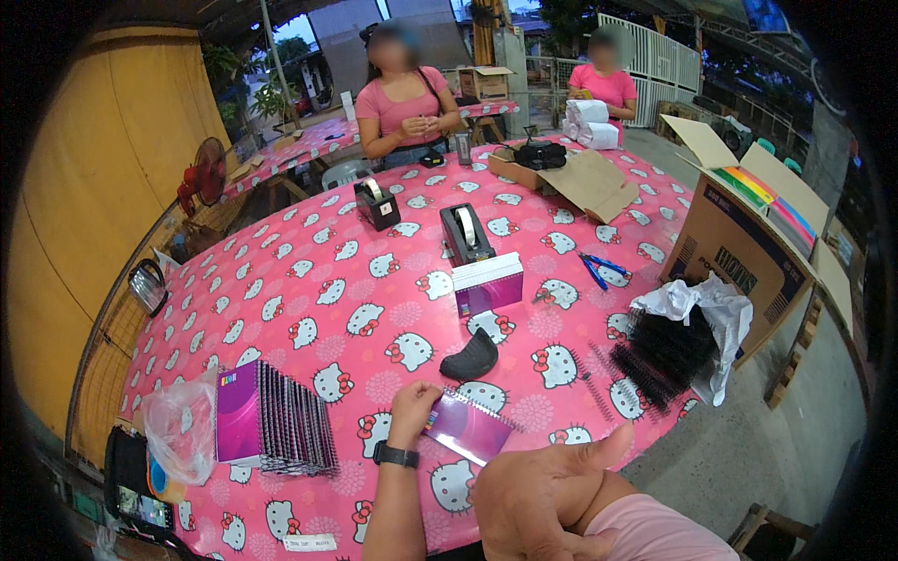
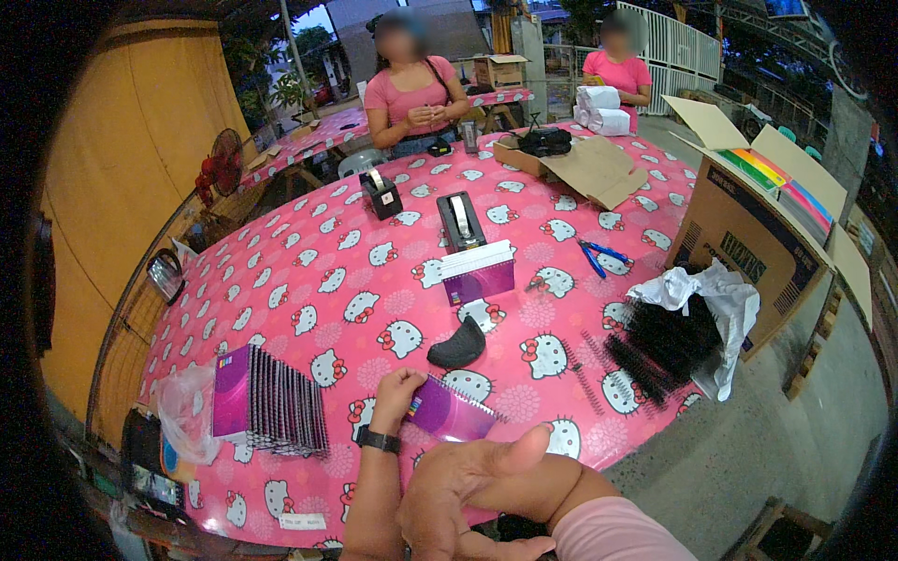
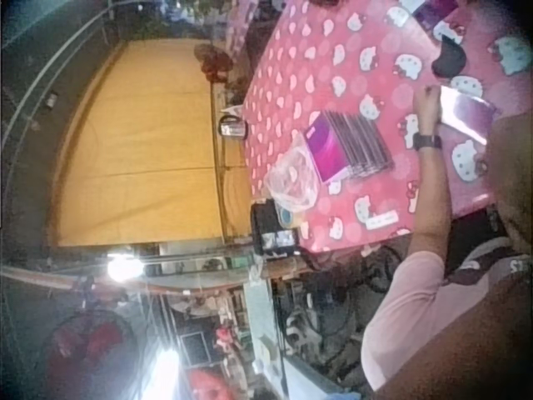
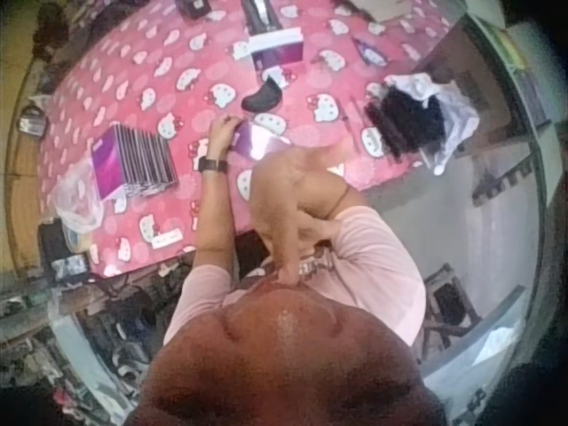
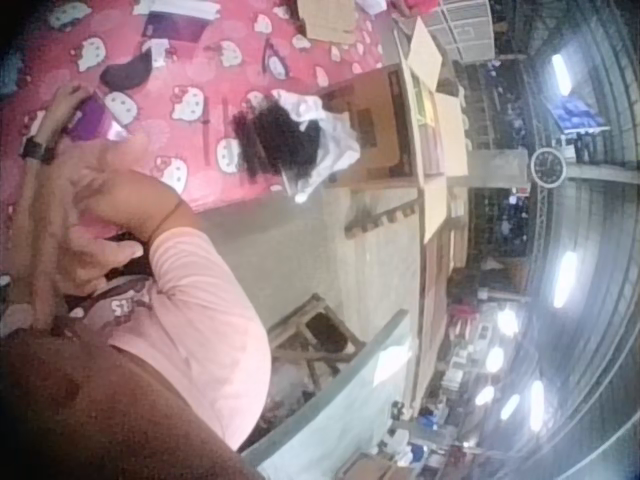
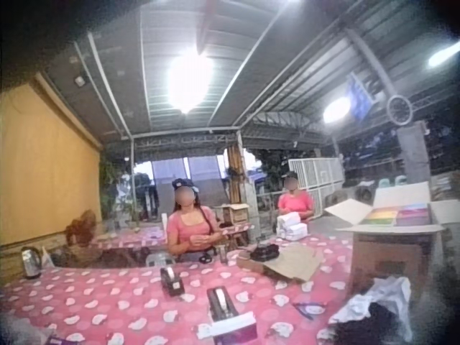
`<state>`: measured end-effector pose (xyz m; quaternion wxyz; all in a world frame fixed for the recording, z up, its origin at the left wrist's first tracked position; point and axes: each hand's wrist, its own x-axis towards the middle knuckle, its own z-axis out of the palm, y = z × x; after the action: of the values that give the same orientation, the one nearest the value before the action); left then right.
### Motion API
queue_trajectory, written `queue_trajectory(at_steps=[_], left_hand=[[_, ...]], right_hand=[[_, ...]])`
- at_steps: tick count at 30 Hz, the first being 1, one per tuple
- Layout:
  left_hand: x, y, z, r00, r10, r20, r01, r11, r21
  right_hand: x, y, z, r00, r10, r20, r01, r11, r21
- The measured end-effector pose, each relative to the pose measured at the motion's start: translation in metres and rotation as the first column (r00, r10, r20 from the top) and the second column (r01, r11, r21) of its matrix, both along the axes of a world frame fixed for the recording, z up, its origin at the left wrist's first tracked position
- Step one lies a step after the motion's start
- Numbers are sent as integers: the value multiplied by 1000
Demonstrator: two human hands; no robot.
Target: The person assembles spiral-bound notebooks by inserting black plastic spiral coils into the punched holes of purple notebook covers. They work at a table covered with a pink Hello Kitty tablecloth, handling the notebooks and coils one at a time. Other people are visible in the background working at similar tables.
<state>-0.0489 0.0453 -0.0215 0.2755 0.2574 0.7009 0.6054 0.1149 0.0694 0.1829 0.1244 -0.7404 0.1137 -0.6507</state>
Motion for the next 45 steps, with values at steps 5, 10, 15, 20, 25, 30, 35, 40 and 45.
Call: queue_trajectory(at_steps=[5, 10, 15, 20, 25, 30, 35, 40, 45], left_hand=[[-2, -16, -7, 998, 65, -12, -65, 997, -42], [-4, -25, -6, 988, 36, -147, -43, 998, -45], [22, -42, 49, 997, 66, -36, -45, 907, 419], [54, -108, 111, 985, 80, -152, -9, 908, 419], [71, -166, 139, 945, 292, -145, -152, 788, 596], [60, -224, 174, 851, 212, -481, -111, 967, 230], [16, -244, 187, 557, 782, -280, -491, 582, 648], [-20, -260, 144, 216, 589, -779, -766, 597, 239], [-38, -250, 119, 441, 793, -421, -622, 608, 494]], right_hand=[[0, -1, -1, 995, -95, 19, 96, 994, -50], [12, 9, -2, 769, -618, 164, 615, 785, 76], [-5, 53, -22, -541, -682, -493, 571, -728, 380], [-5, 38, -36, -252, -732, -633, 574, -640, 511], [-29, -13, -15, -108, -876, -471, 657, -418, 627], [-64, -55, 17, -91, -576, -812, 815, -512, 271], [-135, -71, 45, -676, -697, -237, 730, -677, -93], [-213, -59, -20, -564, -802, -196, 736, -596, 322], [-250, -82, -80, -392, -912, 120, 720, -223, 657]])
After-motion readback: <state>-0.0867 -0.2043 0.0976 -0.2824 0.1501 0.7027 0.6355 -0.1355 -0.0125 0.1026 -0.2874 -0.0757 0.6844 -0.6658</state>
